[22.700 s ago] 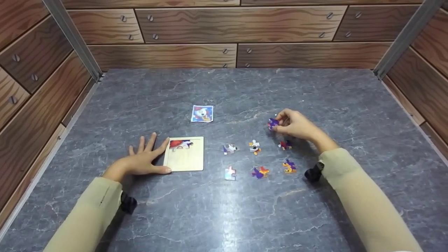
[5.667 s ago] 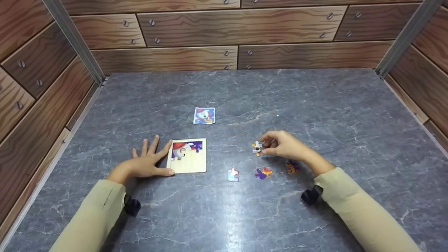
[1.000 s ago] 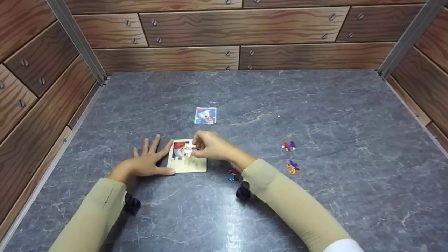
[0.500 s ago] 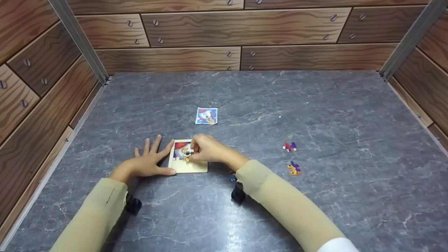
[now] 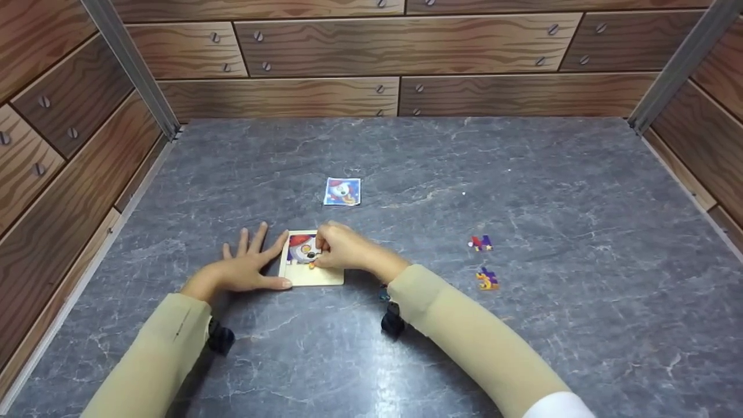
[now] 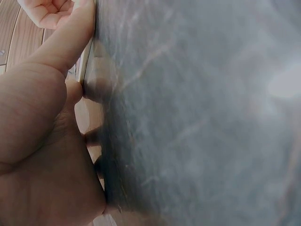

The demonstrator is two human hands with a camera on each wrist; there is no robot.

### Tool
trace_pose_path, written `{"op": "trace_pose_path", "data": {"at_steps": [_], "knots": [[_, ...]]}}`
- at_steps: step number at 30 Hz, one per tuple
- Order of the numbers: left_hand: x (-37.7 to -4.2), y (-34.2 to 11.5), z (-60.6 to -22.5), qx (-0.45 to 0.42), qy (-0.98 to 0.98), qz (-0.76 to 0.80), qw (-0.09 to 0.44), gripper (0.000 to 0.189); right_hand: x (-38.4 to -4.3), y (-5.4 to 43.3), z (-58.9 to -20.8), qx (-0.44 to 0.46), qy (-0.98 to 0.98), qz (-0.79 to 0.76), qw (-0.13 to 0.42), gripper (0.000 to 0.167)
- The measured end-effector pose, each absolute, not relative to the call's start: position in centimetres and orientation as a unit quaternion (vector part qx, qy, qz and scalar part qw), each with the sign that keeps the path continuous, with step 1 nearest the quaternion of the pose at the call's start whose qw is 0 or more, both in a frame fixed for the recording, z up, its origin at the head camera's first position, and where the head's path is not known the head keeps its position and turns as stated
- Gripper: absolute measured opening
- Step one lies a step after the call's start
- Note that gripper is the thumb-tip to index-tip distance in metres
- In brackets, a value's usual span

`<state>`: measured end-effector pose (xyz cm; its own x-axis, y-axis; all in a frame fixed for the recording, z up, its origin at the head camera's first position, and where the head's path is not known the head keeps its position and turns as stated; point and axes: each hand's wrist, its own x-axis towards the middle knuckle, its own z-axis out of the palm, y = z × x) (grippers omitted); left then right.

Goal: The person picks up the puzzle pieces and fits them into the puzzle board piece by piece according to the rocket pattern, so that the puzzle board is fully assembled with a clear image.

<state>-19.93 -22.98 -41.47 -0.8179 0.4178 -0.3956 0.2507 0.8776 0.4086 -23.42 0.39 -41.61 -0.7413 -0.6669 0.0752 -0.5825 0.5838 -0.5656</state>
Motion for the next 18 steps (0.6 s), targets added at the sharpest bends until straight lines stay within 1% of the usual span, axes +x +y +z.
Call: {"op": "trace_pose_path", "data": {"at_steps": [4,7,11,18], "knots": [[-19.95,-23.03,-41.53,0.177,0.938,0.173,0.242,0.101,-23.46,0.27,-41.63,-0.343,0.89,-0.291,0.073,0.027],[-19.98,-23.06,-41.56,0.177,0.939,0.17,0.24,0.101,-23.53,0.23,-41.67,-0.341,0.891,-0.29,0.073,0.032],[-20.0,-23.03,-41.52,0.176,0.939,0.169,0.241,0.101,-23.59,0.3,-41.71,-0.359,0.886,-0.285,0.072,0.037],[-19.89,-22.92,-41.37,0.176,0.937,0.177,0.243,0.101,-23.61,0.34,-41.63,-0.393,0.872,-0.284,0.071,0.025]]}}
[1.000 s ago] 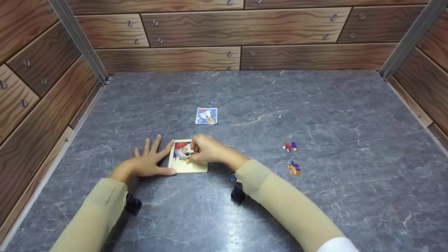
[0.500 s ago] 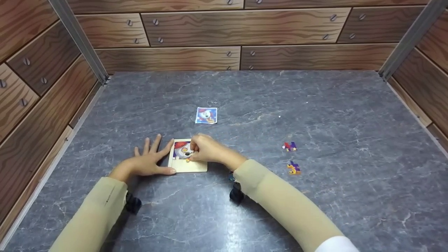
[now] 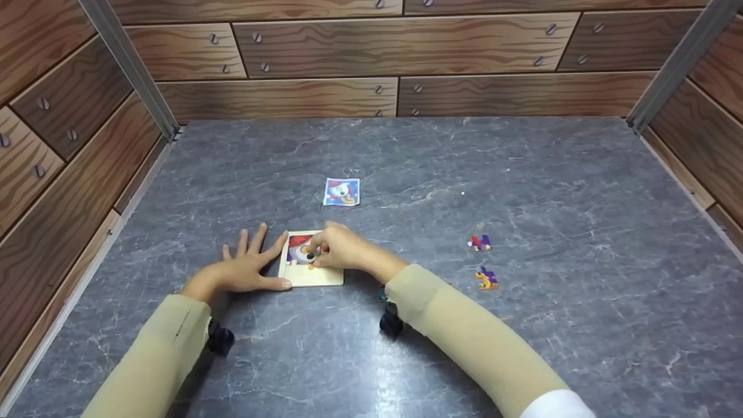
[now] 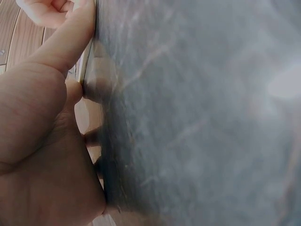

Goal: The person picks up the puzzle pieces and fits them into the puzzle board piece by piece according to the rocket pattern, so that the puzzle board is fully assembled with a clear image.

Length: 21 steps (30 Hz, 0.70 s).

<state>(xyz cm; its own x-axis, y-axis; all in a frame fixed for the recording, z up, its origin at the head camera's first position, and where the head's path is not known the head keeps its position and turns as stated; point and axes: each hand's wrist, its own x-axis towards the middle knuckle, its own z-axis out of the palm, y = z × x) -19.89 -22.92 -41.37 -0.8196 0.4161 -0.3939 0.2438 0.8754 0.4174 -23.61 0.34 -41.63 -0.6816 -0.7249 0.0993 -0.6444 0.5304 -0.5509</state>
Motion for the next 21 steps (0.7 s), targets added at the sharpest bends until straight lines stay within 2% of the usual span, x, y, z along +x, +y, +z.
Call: {"op": "trace_pose_path", "data": {"at_steps": [6,13,21], "knots": [[-19.9,-22.9,-41.4,0.176,0.937,0.179,0.242,0.101,-23.5,0.3,-41.6,-0.396,0.876,-0.265,0.076,0.021],[-19.9,-22.9,-41.5,0.175,0.936,0.18,0.245,0.1,-23.3,1.0,-41.4,-0.453,0.859,-0.226,0.083,0.022],[-19.9,-22.9,-41.4,0.175,0.938,0.175,0.242,0.1,-23.3,2.0,-40.9,-0.421,0.851,-0.3,0.092,0.026]]}}
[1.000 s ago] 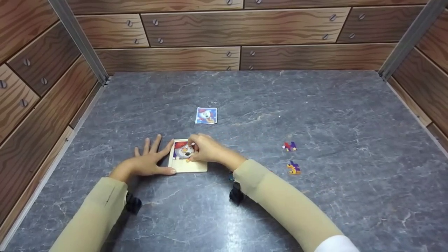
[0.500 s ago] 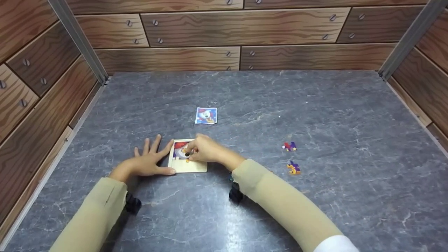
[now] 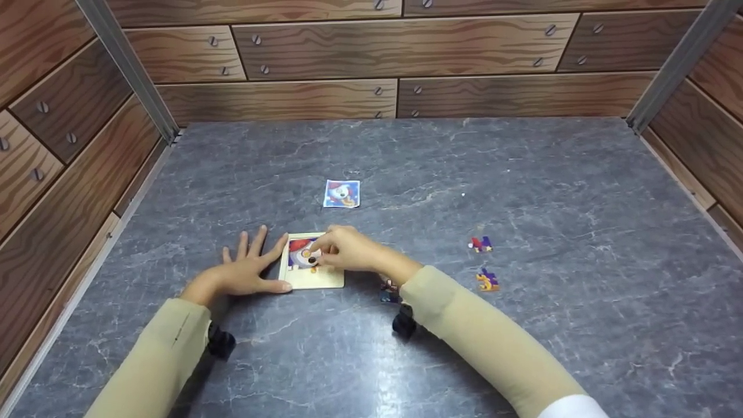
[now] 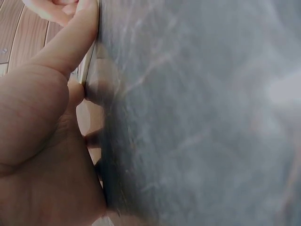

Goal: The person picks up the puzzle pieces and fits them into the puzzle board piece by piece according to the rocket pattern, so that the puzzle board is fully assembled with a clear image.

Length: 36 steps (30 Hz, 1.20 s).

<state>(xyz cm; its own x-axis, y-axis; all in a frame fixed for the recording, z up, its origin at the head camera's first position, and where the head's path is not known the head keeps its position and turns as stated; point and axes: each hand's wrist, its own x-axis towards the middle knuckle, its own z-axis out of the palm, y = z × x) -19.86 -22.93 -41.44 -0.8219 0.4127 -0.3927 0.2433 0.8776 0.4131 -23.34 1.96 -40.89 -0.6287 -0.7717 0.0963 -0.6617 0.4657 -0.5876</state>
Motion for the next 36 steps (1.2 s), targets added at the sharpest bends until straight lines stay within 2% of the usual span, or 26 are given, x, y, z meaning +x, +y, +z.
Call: {"op": "trace_pose_path", "data": {"at_steps": [15,36], "knots": [[-19.9,-22.8,-41.3,0.17,0.937,0.178,0.248,0.1,-23.0,6.7,-39.7,-0.363,0.846,-0.382,0.08,0.022],[-19.8,-23.0,-41.4,0.169,0.935,0.182,0.252,0.1,-22.6,14.2,-39.3,-0.287,0.857,-0.421,0.083,0.026]]}}
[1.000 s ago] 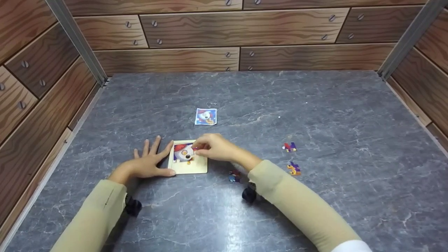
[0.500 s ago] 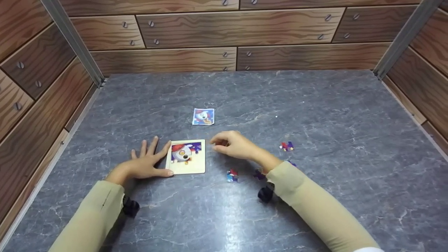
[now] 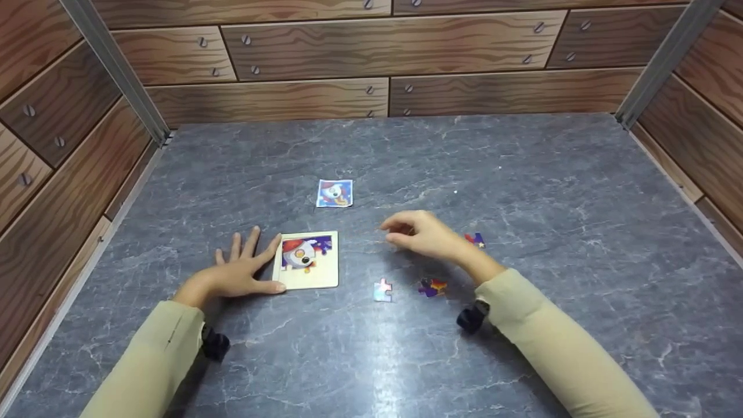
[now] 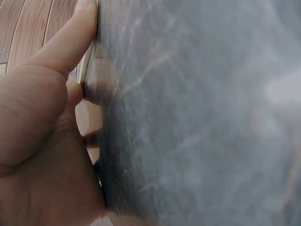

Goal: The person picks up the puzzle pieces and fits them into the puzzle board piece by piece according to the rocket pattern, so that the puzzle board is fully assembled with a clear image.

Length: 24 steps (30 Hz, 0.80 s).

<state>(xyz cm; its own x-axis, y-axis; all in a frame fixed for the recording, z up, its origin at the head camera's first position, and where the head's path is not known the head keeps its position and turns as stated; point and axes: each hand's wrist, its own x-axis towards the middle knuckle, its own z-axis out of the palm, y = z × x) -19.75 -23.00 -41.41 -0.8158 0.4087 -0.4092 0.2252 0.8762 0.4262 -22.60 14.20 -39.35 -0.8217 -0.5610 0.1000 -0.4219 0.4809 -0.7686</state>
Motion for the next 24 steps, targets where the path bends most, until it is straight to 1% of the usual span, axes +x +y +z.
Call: {"op": "trace_pose_path", "data": {"at_steps": [10,24], "knots": [[-19.8,-22.9,-41.1,0.171,0.935,0.181,0.251,0.1,-22.5,17.8,-39.0,-0.264,0.864,-0.425,0.057,0.028],[-19.7,-23.0,-41.3,0.175,0.936,0.182,0.245,0.1,-22.5,23.0,-38.9,-0.213,0.875,-0.433,0.048,0.03]]}}
